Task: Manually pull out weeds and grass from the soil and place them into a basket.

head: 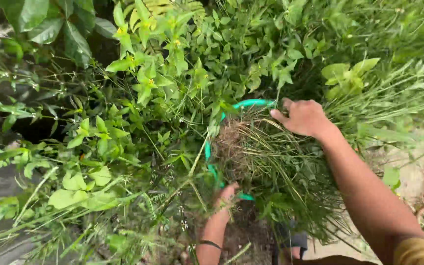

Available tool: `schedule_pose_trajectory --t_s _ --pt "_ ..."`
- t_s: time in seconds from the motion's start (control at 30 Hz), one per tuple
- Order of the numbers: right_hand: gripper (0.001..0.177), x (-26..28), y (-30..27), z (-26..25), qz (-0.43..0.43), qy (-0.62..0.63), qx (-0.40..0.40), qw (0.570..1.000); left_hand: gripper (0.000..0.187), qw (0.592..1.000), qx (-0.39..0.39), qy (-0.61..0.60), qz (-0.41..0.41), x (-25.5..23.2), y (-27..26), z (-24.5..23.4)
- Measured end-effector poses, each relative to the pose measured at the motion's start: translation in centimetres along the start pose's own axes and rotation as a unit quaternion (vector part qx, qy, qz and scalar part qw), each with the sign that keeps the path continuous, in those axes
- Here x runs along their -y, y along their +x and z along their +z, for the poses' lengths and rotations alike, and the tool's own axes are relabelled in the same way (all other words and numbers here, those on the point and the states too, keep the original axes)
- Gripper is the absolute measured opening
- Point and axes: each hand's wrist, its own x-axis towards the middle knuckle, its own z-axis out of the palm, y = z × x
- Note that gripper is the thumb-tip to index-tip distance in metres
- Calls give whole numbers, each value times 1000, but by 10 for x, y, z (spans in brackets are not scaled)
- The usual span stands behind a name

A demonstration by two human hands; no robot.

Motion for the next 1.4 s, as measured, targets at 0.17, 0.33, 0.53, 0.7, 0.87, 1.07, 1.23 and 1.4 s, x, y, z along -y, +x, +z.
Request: schedule_pose_trajectory --t_s 0.17,0.33,0.53,0.7,0.87,1.07,1.23,1.4 --pt "71 32 -45 23 62 99 -31 993 97 956 -248 41 148 11 -137 56" --pt "77 23 -95 41 124 230 -69 963 91 976 -146 79 -138 -99 -259 42" --pt "65 10 -228 -57 324 445 -33 835 82 987 78 134 35 -130 -326 -24" --pt "69 -49 -334 -98 245 500 -146 818 89 901 -6 431 -49 -216 -390 96" --pt "72 -146 -397 -125 327 453 -113 822 95 818 -76 569 43 -247 -461 240" --pt "77 -278 -476 -220 383 449 -146 794 103 831 -98 528 145 -269 -540 430" --pt "74 -387 -509 -257 329 457 -295 772 89 821 40 564 79 -309 -571 562" --pt "67 -503 -497 -281 392 434 -277 763 72 781 144 608 20 -330 -519 699"
